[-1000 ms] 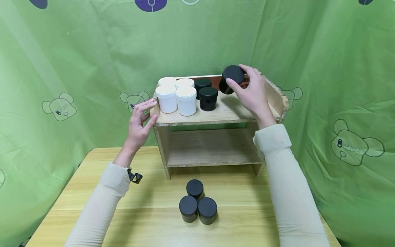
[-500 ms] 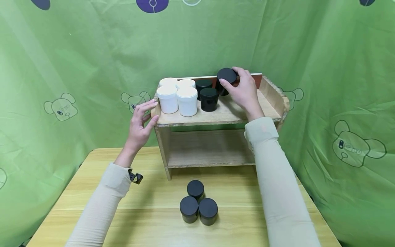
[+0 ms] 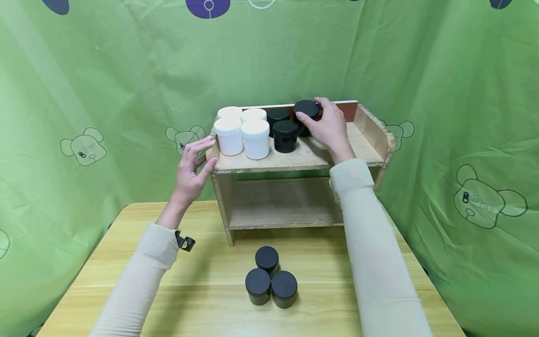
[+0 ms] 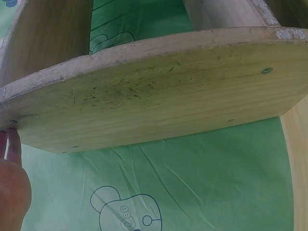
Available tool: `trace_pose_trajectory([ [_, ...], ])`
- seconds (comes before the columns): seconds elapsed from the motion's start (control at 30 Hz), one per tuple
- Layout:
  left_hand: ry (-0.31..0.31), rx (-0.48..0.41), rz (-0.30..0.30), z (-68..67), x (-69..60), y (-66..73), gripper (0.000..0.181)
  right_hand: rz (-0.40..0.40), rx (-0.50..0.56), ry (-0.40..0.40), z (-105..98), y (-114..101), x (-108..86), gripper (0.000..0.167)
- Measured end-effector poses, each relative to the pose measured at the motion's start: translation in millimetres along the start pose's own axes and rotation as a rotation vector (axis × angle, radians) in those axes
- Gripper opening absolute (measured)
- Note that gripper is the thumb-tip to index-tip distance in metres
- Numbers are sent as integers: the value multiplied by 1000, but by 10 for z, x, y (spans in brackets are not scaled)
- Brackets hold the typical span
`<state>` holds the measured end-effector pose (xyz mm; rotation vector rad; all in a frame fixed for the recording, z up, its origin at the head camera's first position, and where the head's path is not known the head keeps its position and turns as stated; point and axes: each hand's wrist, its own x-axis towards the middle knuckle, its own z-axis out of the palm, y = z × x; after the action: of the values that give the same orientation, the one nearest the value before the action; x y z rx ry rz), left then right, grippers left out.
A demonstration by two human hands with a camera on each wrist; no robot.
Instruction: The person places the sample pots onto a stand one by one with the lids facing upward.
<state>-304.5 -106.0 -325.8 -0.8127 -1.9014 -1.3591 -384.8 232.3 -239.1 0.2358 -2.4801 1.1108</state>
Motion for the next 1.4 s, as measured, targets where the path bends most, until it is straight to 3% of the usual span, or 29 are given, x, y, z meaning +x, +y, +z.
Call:
trace_pose_trajectory([
  [0.7, -11, 14, -2, 9, 4, -4, 40, 62, -61, -72, 22, -13, 102, 82],
  [1.07, -7, 7, 25, 4, 15, 5, 40, 68, -22, -86, 27, 5, 74, 85],
  [1.27, -5, 6, 28, 2, 15, 14, 39, 70, 7, -60, -8, 13, 4, 86],
  [1.4, -7, 8, 30, -7, 14, 12, 40, 64, 22, 5, -44, 5, -84, 82],
])
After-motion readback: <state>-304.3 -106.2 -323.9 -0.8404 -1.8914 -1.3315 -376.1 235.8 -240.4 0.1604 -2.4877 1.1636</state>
